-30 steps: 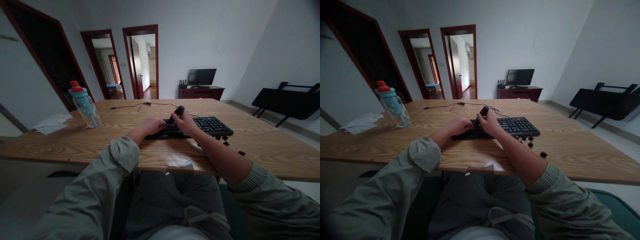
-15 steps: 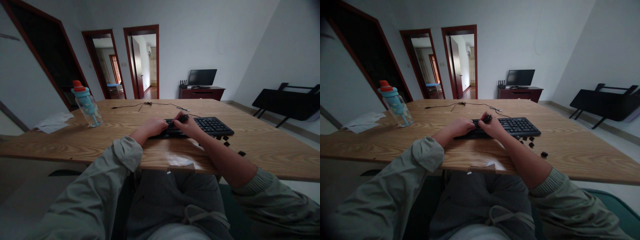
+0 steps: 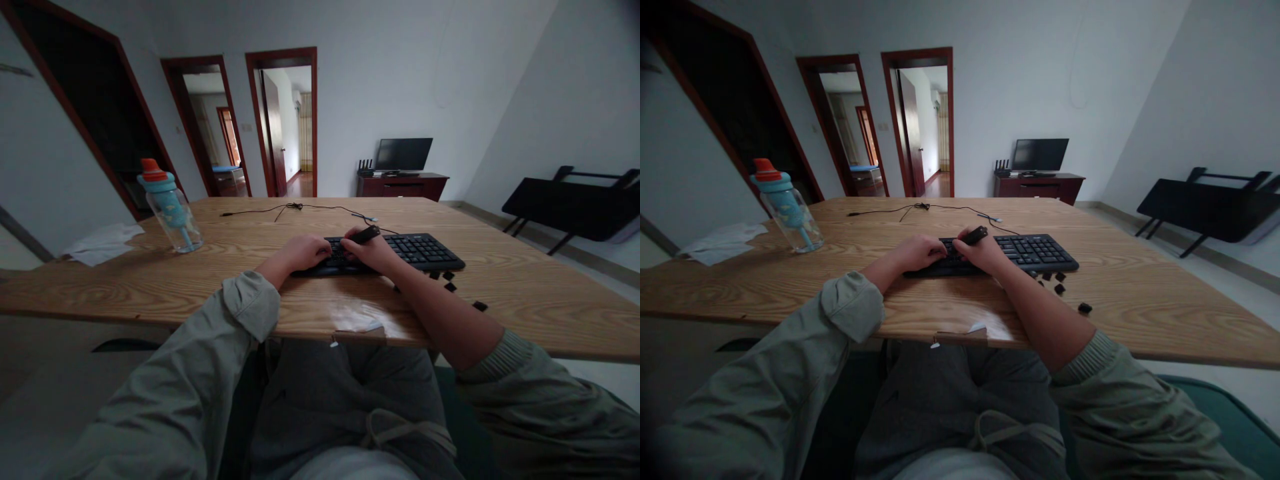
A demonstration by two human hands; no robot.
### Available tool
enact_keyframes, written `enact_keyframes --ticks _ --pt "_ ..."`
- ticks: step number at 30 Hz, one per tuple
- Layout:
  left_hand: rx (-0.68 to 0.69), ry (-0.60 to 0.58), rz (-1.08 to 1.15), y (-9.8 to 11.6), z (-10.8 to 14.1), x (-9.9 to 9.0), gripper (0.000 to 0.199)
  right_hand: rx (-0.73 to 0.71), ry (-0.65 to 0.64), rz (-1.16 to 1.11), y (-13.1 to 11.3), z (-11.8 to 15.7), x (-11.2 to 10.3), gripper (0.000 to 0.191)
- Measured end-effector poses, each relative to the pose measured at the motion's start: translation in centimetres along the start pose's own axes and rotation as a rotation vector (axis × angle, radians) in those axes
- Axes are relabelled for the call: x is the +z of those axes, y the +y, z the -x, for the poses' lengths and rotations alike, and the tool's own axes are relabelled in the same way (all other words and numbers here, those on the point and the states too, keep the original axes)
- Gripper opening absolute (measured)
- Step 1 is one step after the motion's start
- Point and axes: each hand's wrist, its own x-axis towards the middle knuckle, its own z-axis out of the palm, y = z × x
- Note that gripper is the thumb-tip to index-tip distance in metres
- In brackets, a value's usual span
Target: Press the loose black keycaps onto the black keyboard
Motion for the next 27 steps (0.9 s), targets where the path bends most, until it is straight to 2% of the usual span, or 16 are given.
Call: enact_keyframes --ticks 4,8,13,15,17,21,27 --pt "-0.004 -0.003 0.097 -0.6 0.0 0.4 0.027 -0.035 -0.031 0.076 0.0 0.4 0.3 0.012" --pt "0.030 -0.013 0.092 -0.5 0.0 0.5 0.027 -0.230 -0.002 0.281 -0.4 1.6 0.6 0.008" --pt "0.052 0.015 0.084 -0.4 0.2 0.6 0.028 -0.505 -0.138 0.334 -1.0 2.8 0.7 0.006" --pt "0.041 0.021 0.098 -0.4 0.3 0.6 0.026 -0.548 -0.155 0.342 -1.0 2.8 0.7 0.006" --pt "0.003 0.029 0.112 -0.5 0.4 0.4 0.025 -0.505 -0.113 0.326 -0.8 2.5 0.7 0.007" --pt "-0.066 0.064 0.102 -0.8 0.4 -0.1 0.029 -0.290 0.026 0.338 0.1 0.9 0.7 0.010" --pt "-0.055 0.040 0.089 -0.8 0.1 -0.1 0.036 -0.190 -0.085 0.403 0.2 -1.4 0.6 0.019"
